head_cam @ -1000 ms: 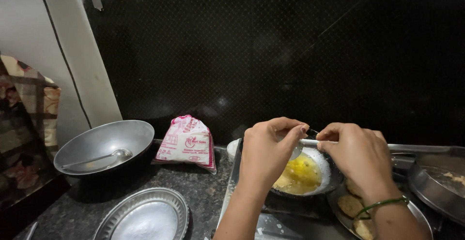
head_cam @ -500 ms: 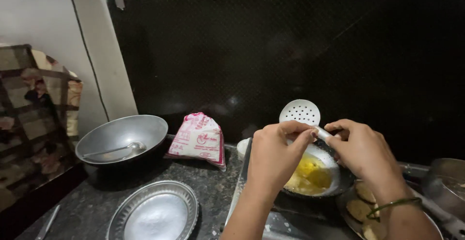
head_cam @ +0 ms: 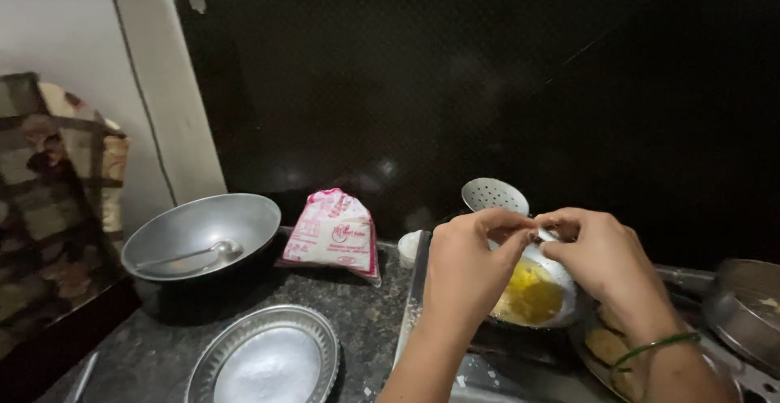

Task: The person drops pieces of dough into a pan of hot oil by hand, then uses a skimmer to move the pieces and lift them out of the oil.

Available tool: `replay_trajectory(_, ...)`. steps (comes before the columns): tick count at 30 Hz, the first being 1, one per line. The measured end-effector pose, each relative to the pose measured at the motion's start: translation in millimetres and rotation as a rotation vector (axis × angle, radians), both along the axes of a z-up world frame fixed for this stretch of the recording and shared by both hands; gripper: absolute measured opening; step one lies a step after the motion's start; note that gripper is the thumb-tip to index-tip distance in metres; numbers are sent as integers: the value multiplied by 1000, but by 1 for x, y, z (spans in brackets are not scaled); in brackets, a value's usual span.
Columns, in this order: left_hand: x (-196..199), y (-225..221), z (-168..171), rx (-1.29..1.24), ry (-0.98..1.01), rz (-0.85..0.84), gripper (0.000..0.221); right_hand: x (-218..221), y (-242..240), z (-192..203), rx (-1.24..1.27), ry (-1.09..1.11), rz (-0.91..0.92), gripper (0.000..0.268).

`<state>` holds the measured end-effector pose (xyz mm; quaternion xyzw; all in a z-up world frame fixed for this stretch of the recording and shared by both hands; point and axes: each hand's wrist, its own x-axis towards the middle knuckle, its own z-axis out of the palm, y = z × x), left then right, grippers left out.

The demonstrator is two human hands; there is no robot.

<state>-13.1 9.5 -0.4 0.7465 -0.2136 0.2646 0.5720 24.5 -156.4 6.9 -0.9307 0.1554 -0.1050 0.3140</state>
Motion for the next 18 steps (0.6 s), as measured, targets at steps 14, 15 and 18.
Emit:
replay_trajectory(14, 3, 9, 8, -51, 99, -153, 15, -45, 8, 22, -266, 130, -250, 38)
replay_trajectory(15, 4, 10, 8, -78, 92, -157, 14, -49, 8, 22, -267, 122, -261, 37)
replay_trajectory(18, 7, 13, 9, -117, 96, -156, 16, -53, 8, 26, -265, 99, -296, 38)
